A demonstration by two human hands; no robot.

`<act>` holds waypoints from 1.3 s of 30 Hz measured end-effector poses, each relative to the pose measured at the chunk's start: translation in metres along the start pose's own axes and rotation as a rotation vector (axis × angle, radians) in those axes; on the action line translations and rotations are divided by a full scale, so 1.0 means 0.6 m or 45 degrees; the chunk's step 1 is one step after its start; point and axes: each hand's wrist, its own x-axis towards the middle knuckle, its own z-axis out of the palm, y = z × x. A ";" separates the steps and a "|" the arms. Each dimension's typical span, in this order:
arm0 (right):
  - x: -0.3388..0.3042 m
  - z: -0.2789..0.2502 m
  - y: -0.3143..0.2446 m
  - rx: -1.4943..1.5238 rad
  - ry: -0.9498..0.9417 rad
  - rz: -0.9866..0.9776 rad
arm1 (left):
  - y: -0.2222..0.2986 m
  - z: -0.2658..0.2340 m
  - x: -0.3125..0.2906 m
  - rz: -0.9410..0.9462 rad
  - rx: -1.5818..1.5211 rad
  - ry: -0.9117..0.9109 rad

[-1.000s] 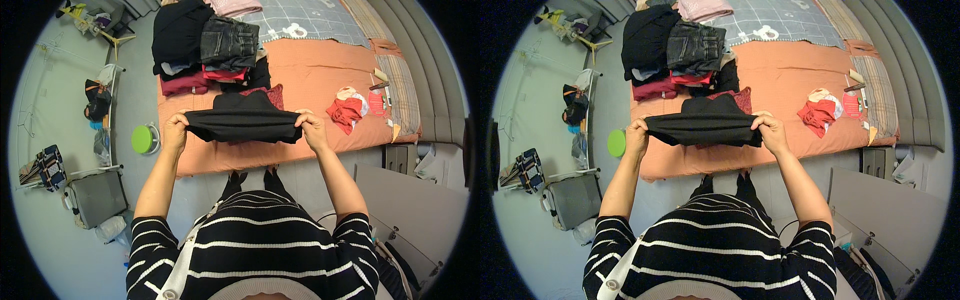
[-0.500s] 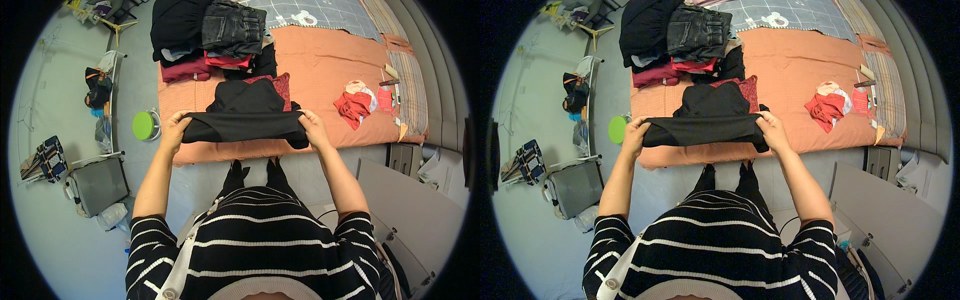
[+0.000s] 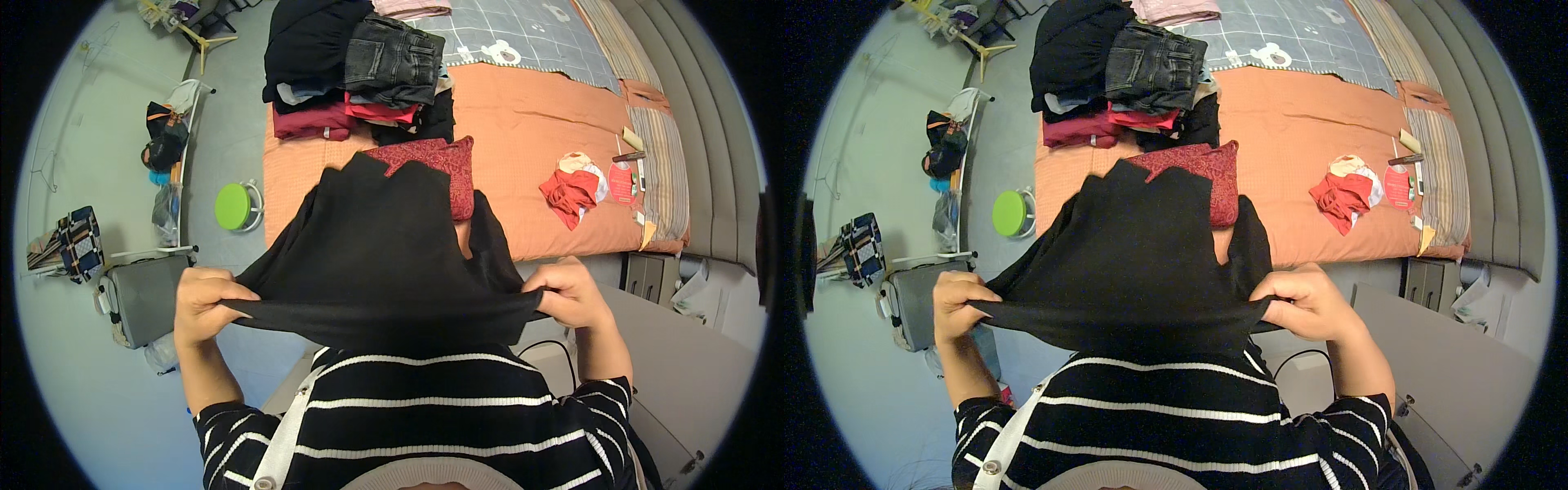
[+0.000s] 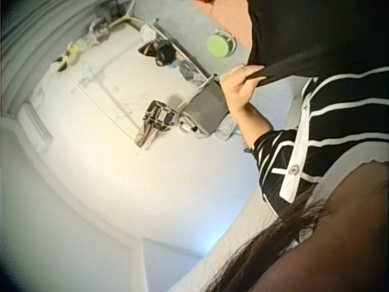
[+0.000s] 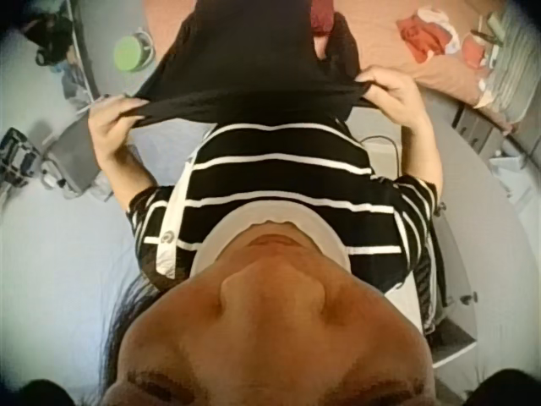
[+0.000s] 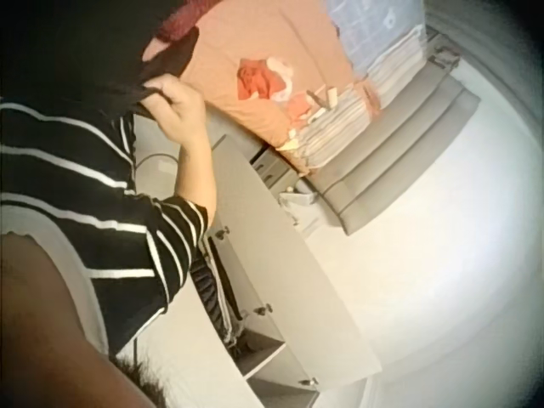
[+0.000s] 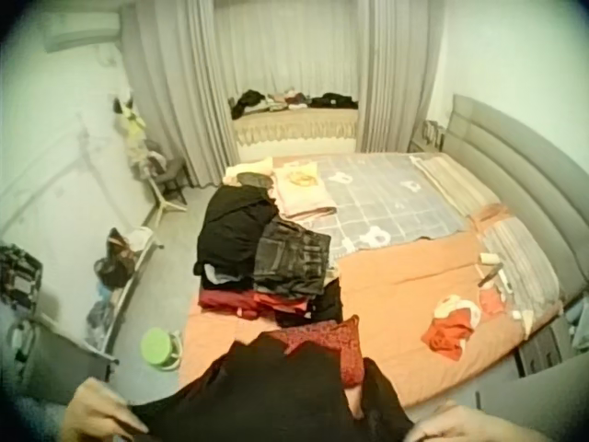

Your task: The person folds various garments, including light blue jeans, dark jeans, a red patterned top, and a black shirt, on a bed. After folding, the person places the clothes into a white wardrobe.

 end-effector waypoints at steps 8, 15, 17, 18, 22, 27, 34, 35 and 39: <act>0.067 -0.010 -0.119 0.249 0.288 -0.144 | 0.039 -0.075 -0.013 -0.064 0.312 0.430; 0.299 0.058 -0.098 0.049 0.066 0.011 | -0.055 -0.132 -0.072 -0.416 0.423 0.529; 0.432 0.068 -0.041 -0.142 0.113 -0.039 | -0.163 -0.155 -0.031 -0.468 0.348 0.521; 0.499 0.073 -0.003 -0.150 0.185 0.034 | -0.238 -0.165 -0.007 -0.540 0.255 0.553; 0.735 0.062 0.167 -0.602 0.557 0.057 | -0.535 -0.196 0.066 -0.778 0.316 0.801; 0.751 0.158 0.377 -0.666 0.654 0.105 | -0.737 -0.059 0.002 -1.096 0.324 0.679; 0.487 0.266 0.487 -1.072 0.771 0.308 | -0.783 0.278 -0.283 -1.332 0.022 0.345; 0.462 0.254 0.509 -1.114 0.862 0.342 | -0.778 0.308 -0.308 -1.351 0.000 0.311; 0.398 0.154 0.605 -0.765 1.403 0.915 | -0.745 0.355 -0.303 -1.395 -0.131 0.439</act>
